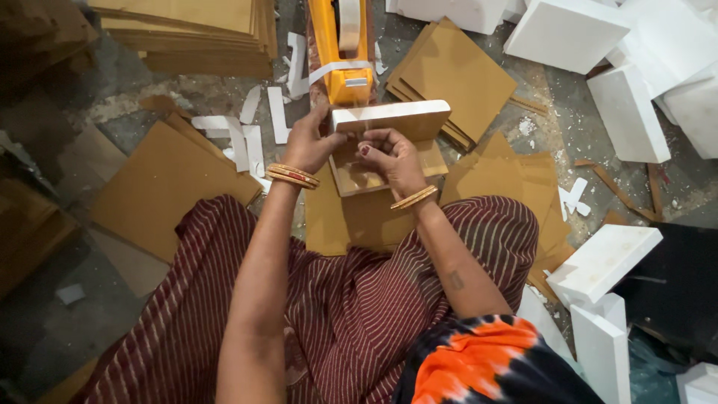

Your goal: The person sits on the floor and assembles small cardboard boxes by folding the flaps and securing them with white tape. They repeatedly pick up flat cardboard sheets, fold them into box shapes, and use a handheld tape dispenser to seal the edges.

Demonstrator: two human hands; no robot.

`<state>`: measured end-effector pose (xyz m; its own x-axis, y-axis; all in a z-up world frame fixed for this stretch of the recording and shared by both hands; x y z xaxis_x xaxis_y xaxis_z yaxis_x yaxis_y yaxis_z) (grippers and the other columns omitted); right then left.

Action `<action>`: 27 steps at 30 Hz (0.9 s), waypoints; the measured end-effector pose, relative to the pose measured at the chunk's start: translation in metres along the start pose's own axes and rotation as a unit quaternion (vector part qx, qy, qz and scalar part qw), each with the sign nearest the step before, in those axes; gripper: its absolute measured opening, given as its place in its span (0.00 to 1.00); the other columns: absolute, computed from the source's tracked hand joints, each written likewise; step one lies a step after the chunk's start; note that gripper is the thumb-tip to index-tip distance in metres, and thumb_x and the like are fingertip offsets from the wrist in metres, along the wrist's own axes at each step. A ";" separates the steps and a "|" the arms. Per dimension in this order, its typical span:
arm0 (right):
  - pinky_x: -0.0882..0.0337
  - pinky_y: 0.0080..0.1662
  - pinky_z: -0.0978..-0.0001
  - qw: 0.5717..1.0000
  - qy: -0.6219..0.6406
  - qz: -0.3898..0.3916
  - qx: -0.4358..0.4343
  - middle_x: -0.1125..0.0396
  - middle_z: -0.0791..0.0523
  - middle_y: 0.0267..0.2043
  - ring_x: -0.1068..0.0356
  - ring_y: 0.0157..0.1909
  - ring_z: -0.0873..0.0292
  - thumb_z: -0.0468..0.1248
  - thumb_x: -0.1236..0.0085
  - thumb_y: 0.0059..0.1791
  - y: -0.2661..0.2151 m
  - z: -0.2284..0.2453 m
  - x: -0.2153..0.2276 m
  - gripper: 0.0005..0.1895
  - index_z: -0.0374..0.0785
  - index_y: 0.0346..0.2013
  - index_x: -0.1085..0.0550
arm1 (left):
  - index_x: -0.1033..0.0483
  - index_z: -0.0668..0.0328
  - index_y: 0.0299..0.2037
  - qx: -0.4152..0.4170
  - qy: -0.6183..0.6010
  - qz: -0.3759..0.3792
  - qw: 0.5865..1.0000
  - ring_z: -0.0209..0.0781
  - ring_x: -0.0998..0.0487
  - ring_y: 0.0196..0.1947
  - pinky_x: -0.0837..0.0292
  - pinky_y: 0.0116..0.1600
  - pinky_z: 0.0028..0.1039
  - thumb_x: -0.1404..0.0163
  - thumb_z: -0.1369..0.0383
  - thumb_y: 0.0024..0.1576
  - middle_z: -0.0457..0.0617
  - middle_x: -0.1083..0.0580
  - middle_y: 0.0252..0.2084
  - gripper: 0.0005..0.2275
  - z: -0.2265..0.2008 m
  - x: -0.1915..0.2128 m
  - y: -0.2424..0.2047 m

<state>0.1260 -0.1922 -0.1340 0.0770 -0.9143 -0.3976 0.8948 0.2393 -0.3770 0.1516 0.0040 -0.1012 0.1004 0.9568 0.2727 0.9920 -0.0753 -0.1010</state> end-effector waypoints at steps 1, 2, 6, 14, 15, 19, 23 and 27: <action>0.21 0.49 0.69 1.000 -0.003 0.001 0.001 0.26 0.53 0.43 0.24 0.44 0.61 0.27 0.39 0.50 0.000 0.000 -0.001 0.16 0.30 0.51 0.29 | 0.26 0.64 0.56 -0.009 -0.002 -0.005 1.000 0.41 0.18 0.42 0.23 0.50 0.31 0.40 0.71 0.51 0.55 0.19 0.43 0.21 -0.004 0.001 -0.001; 0.21 0.49 0.70 1.000 0.001 0.001 0.001 0.26 0.53 0.43 0.24 0.43 0.62 0.26 0.39 0.50 0.000 0.001 -0.002 0.17 0.30 0.52 0.29 | 0.26 0.64 0.56 -0.018 -0.004 -0.010 1.000 0.41 0.18 0.43 0.24 0.50 0.31 0.40 0.71 0.51 0.55 0.19 0.44 0.21 -0.007 0.002 -0.002; 0.23 0.45 0.72 1.000 -0.013 0.002 0.010 0.27 0.54 0.44 0.25 0.42 0.63 0.26 0.39 0.49 -0.003 0.009 -0.008 0.19 0.31 0.55 0.30 | 0.26 0.65 0.53 0.039 0.012 -0.015 0.999 0.42 0.19 0.40 0.24 0.48 0.31 0.39 0.70 0.51 0.56 0.19 0.42 0.19 -0.012 0.003 -0.006; 0.26 0.39 0.75 0.996 -0.089 -0.014 -0.016 0.29 0.55 0.45 0.26 0.40 0.64 0.27 0.38 0.48 -0.014 0.023 -0.015 0.23 0.33 0.57 0.32 | 0.25 0.64 0.50 0.024 -0.018 -0.031 0.999 0.34 0.24 0.36 0.27 0.44 0.29 0.39 0.69 0.51 0.50 0.22 0.38 0.18 -0.014 0.002 -0.005; 0.24 0.40 0.74 0.996 -0.085 -0.018 -0.027 0.28 0.55 0.45 0.25 0.40 0.63 0.27 0.38 0.47 -0.010 0.021 -0.012 0.23 0.32 0.56 0.32 | 0.25 0.65 0.50 0.024 -0.019 -0.033 0.999 0.34 0.26 0.35 0.28 0.43 0.28 0.39 0.69 0.50 0.49 0.22 0.37 0.18 -0.012 0.002 -0.004; 0.20 0.38 0.68 0.996 -0.072 -0.051 -0.028 0.27 0.49 0.40 0.23 0.38 0.58 0.26 0.37 0.46 0.009 0.002 0.003 0.19 0.30 0.48 0.33 | 0.26 0.66 0.50 0.006 -0.062 -0.023 0.998 0.32 0.30 0.35 0.31 0.43 0.25 0.40 0.69 0.51 0.46 0.26 0.35 0.18 0.002 -0.005 -0.003; 0.21 0.34 0.68 0.989 -0.105 -0.102 -0.005 0.27 0.49 0.36 0.22 0.35 0.55 0.26 0.37 0.47 0.019 -0.013 0.013 0.15 0.30 0.43 0.34 | 0.26 0.67 0.50 -0.017 -0.138 0.002 0.990 0.32 0.32 0.39 0.33 0.46 0.26 0.41 0.69 0.53 0.46 0.29 0.40 0.17 0.025 -0.013 0.000; 0.20 0.33 0.67 0.988 -0.112 -0.108 0.021 0.28 0.49 0.35 0.22 0.34 0.54 0.26 0.38 0.47 0.027 -0.020 0.016 0.14 0.29 0.41 0.35 | 0.28 0.65 0.56 -0.035 -0.273 0.030 0.961 0.31 0.25 0.48 0.29 0.55 0.25 0.45 0.66 0.54 0.47 0.25 0.49 0.20 0.023 -0.020 0.002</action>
<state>0.1421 -0.1937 -0.1674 -0.0271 -0.9931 -0.1142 0.9184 0.0203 -0.3951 0.1501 -0.0084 -0.1289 0.1227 0.9532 -0.2762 0.9902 -0.1362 -0.0300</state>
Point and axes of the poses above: each hand's wrist, its own y-axis towards the middle knuckle, its own x-axis out of the back of the hand, z = x × y, the point moved 6 cm from there along y, towards the middle knuckle
